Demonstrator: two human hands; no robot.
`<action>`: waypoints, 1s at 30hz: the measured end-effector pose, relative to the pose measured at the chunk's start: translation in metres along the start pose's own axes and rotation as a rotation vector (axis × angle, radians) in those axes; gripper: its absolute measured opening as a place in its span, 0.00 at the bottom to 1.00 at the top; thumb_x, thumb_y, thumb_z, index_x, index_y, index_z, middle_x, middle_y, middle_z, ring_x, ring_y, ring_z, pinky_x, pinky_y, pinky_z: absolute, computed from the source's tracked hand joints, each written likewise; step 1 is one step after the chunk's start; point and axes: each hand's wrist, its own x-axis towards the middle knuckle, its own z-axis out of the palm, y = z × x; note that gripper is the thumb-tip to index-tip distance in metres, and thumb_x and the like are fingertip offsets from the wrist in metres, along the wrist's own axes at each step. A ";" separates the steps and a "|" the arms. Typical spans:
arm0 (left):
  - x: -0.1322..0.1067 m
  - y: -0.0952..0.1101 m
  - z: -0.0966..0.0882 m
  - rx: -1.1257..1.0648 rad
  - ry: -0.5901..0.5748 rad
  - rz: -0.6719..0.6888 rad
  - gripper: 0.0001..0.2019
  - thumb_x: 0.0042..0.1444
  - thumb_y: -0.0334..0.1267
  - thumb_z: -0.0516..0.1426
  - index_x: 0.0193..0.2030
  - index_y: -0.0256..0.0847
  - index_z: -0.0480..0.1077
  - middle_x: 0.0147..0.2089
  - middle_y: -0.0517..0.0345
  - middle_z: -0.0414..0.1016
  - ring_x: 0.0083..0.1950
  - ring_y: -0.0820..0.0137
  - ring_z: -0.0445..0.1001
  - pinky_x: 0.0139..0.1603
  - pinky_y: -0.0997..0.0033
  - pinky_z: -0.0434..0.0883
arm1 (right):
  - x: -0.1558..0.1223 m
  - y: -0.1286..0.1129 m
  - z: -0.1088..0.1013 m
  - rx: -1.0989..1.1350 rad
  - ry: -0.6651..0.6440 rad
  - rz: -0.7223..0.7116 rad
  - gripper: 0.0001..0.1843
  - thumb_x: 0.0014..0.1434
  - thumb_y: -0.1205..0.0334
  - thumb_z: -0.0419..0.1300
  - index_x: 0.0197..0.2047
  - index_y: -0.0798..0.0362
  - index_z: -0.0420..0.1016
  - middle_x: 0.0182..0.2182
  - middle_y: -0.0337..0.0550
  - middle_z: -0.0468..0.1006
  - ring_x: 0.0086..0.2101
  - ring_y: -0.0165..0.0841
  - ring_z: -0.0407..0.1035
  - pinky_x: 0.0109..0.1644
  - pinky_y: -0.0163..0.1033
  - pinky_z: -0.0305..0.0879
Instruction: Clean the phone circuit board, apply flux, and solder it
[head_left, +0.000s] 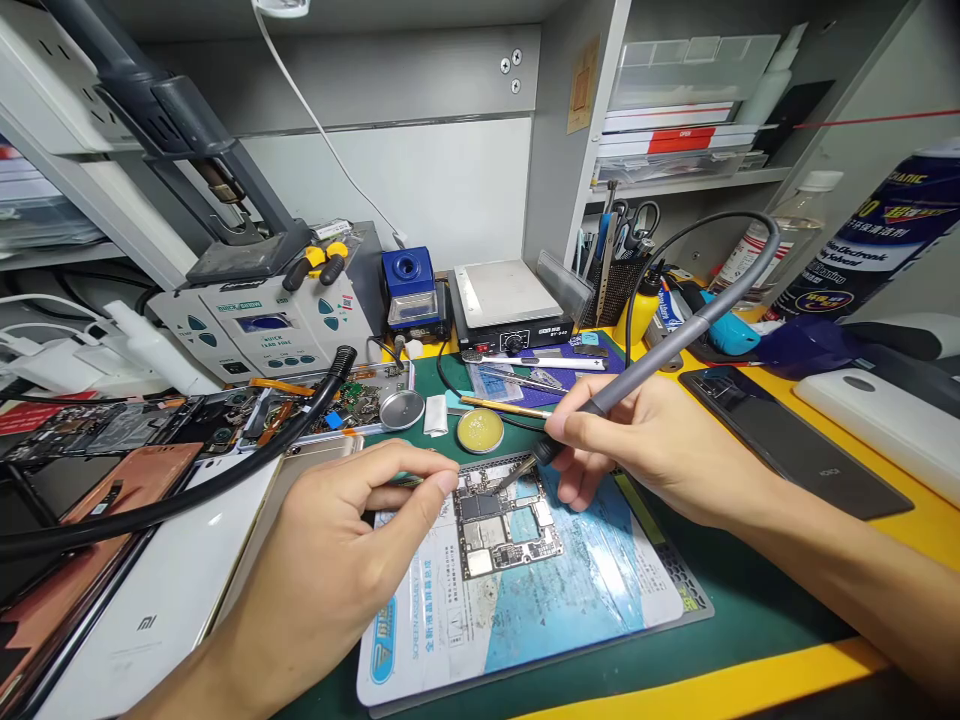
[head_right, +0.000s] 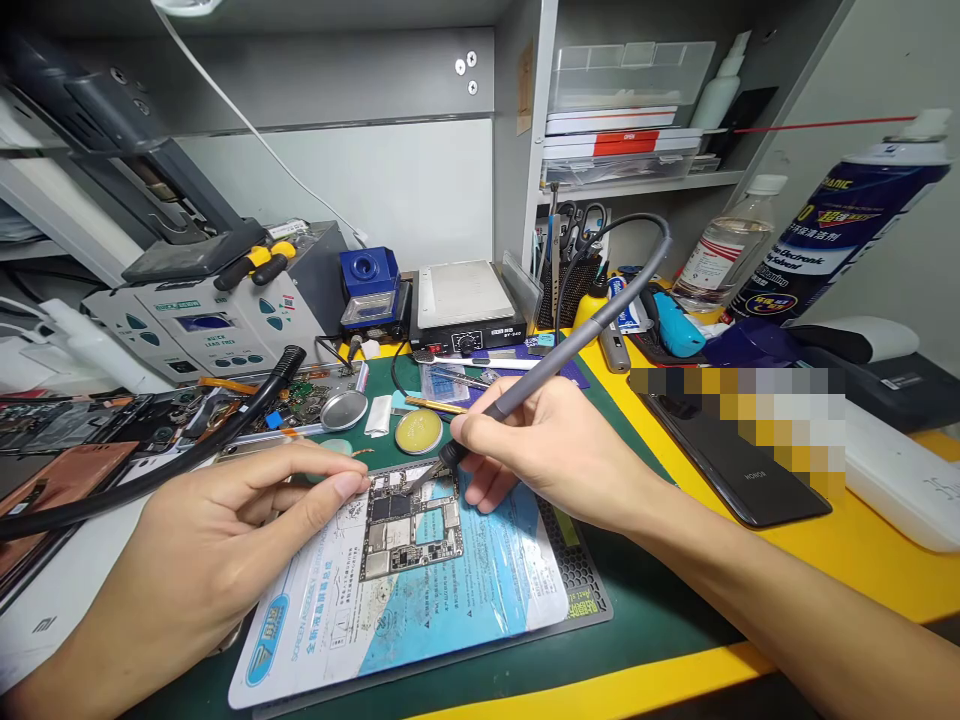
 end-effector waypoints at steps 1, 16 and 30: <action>0.000 0.000 0.000 0.000 0.001 0.001 0.05 0.62 0.42 0.64 0.40 0.48 0.82 0.37 0.67 0.85 0.32 0.75 0.83 0.32 0.86 0.75 | 0.000 0.000 0.000 -0.001 -0.001 0.000 0.14 0.55 0.55 0.75 0.31 0.54 0.77 0.22 0.40 0.80 0.23 0.38 0.81 0.26 0.37 0.81; -0.001 -0.001 0.001 -0.016 -0.006 -0.018 0.04 0.63 0.42 0.64 0.40 0.49 0.82 0.39 0.68 0.85 0.33 0.76 0.83 0.34 0.87 0.75 | -0.001 0.000 0.000 0.019 -0.009 0.009 0.15 0.54 0.56 0.76 0.31 0.55 0.77 0.21 0.40 0.80 0.22 0.37 0.80 0.25 0.35 0.81; 0.000 0.001 0.001 -0.025 -0.007 -0.021 0.03 0.62 0.40 0.64 0.39 0.48 0.82 0.37 0.68 0.85 0.33 0.76 0.82 0.33 0.86 0.75 | 0.001 0.000 0.000 0.039 -0.015 0.006 0.14 0.55 0.57 0.76 0.31 0.55 0.77 0.21 0.40 0.81 0.22 0.36 0.80 0.25 0.34 0.80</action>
